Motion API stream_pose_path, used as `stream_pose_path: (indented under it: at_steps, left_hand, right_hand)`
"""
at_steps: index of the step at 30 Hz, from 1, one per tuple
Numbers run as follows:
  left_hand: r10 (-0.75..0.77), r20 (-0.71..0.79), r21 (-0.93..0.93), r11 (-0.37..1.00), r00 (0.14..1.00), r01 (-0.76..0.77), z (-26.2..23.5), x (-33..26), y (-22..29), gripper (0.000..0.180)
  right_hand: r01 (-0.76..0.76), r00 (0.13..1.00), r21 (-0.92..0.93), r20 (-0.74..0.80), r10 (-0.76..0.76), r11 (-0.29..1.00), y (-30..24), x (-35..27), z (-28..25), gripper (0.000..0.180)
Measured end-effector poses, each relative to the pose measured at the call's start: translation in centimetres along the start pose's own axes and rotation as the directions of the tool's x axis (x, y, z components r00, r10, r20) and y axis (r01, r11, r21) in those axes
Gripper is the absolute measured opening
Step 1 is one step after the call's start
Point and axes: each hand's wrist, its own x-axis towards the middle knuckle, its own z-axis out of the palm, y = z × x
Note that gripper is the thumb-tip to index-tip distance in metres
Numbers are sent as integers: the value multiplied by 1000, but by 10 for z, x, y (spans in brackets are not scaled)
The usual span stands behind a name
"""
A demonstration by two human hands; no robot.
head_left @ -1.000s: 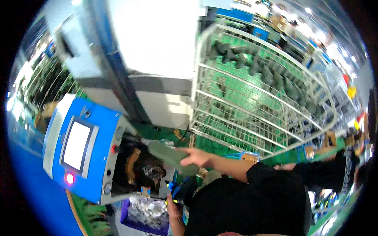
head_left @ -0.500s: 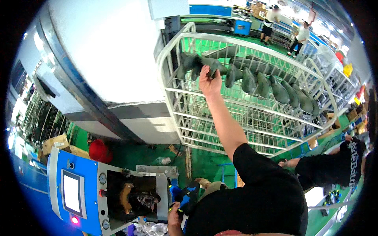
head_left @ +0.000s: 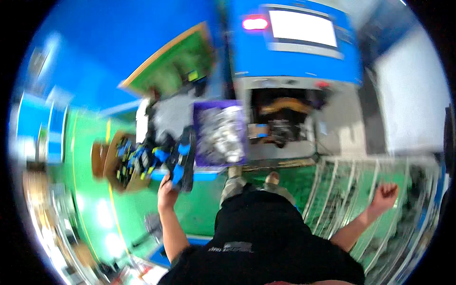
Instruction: The person repeatedly picks up a slipper and a small white insert, places the insert into the slipper, and then puts the slipper into a wire rack. The process is repeated for multiple slippers.
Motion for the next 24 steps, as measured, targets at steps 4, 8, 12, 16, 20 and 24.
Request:
stream_pose_path:
  at_steps: [4,8,12,16,20,24]
  left_hand:
    - [-61,-168,855,487,984,176,-103,32,-19,52]
    - [232,-37,974,-208,972,87,-90,68,-72,37]
    - [384,-26,974,-200,923,110,-87,91,-84,34]
    - [411,38,992,-127,911,16,-94,43,-64,34]
    - [434,-73,997,10,898,77,-105,-81,-72,34]
    - [411,-418,908,214,810,359,-122,-254,-98,35]
  right_hand:
    - [-458,888,-172,-56,456,872,126,-20,44,20]
    - [-535,826,-536,-170,537,653,218,-49,134,27]
    - [-287,743,-823,130,656,490,266,-88,196,30]
    - [-60,641,-959,175,748,276,292,-102,219,34]
    - [218,540,-965,245,805,148,310,-101,223,38]
    - [469,384,-883,222,896,18,328,-104,236,42]
